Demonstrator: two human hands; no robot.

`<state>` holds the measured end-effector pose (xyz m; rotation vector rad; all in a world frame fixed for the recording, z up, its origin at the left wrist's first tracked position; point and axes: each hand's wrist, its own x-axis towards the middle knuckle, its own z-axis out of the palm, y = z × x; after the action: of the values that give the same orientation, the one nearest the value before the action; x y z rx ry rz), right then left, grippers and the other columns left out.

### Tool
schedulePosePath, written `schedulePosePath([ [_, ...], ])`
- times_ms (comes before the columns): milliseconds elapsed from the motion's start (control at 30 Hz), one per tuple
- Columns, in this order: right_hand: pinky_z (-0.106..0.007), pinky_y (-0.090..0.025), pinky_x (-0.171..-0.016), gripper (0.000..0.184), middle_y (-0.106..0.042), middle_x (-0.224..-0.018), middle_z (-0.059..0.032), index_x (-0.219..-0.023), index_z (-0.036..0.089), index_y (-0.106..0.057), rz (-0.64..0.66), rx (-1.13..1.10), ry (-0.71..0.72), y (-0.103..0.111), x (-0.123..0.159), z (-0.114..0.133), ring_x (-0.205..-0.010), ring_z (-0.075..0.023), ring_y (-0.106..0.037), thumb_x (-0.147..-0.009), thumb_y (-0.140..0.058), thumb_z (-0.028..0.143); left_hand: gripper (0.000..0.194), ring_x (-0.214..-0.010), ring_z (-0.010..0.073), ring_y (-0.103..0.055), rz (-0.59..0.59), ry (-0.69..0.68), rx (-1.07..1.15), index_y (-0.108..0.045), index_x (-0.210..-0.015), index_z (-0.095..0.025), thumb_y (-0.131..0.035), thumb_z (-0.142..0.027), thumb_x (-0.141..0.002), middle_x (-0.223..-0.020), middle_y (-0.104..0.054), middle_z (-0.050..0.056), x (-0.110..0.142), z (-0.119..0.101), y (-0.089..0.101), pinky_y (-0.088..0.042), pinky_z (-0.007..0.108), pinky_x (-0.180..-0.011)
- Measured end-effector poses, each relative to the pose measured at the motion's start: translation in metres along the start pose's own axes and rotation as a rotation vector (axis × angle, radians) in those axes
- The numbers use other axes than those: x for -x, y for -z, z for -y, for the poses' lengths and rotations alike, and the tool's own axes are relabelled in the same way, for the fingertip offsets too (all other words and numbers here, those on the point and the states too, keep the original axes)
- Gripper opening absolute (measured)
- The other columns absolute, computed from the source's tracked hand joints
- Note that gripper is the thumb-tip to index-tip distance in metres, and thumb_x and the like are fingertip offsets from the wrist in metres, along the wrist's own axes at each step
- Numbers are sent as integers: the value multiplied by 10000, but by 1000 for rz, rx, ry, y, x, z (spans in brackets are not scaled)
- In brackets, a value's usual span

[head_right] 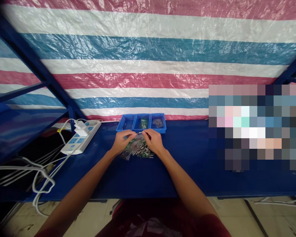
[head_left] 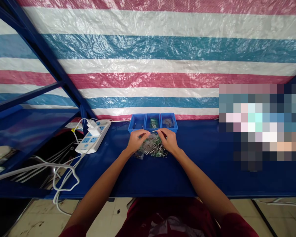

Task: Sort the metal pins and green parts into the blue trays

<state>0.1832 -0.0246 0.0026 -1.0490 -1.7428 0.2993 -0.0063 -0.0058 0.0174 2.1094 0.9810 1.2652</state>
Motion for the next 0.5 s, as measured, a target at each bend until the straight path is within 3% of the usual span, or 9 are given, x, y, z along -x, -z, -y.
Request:
schedulePosePath([
  [100, -282, -447, -635, 378, -673, -756, -60, -883, 172, -673, -46, 13, -38, 0, -1, -1, -641, -168, -588, -966, -398, 419, 355, -470, 107, -502, -90, 201, 218, -664, -668, -144, -604, -447, -844, -549, -581, 11, -4, -1, 0, -394, 228, -470],
  [267, -269, -431, -619, 374, -665, -728, -50, -845, 167, -667, -48, 12, -37, -1, -1, 0, -616, -155, -570, -961, -401, 403, 373, -366, 47, -368, -424, 505, 514, -651, -701, -122, -686, -492, -738, -488, -488, -34, -16, 10, 4, -242, 187, -375],
  [400, -272, -430, -622, 368, -665, -730, -54, -837, 177, -667, -35, 38, -41, -1, -1, 0, -627, -163, -571, -959, -395, 393, 551, -381, 60, -388, -315, 635, 538, -663, -1034, -115, -700, -548, -695, -578, -581, -8, -19, 21, 11, -217, 185, -375],
  [500, -270, -423, -617, 343, -665, -725, -52, -812, 179, -667, -47, 68, -61, 0, -2, -2, -610, -161, -564, -945, -417, 371, 479, -402, 78, -410, -196, 557, 344, -676, -1017, -127, -677, -506, -723, -595, -600, 0, -16, 25, 16, -272, 208, -397],
])
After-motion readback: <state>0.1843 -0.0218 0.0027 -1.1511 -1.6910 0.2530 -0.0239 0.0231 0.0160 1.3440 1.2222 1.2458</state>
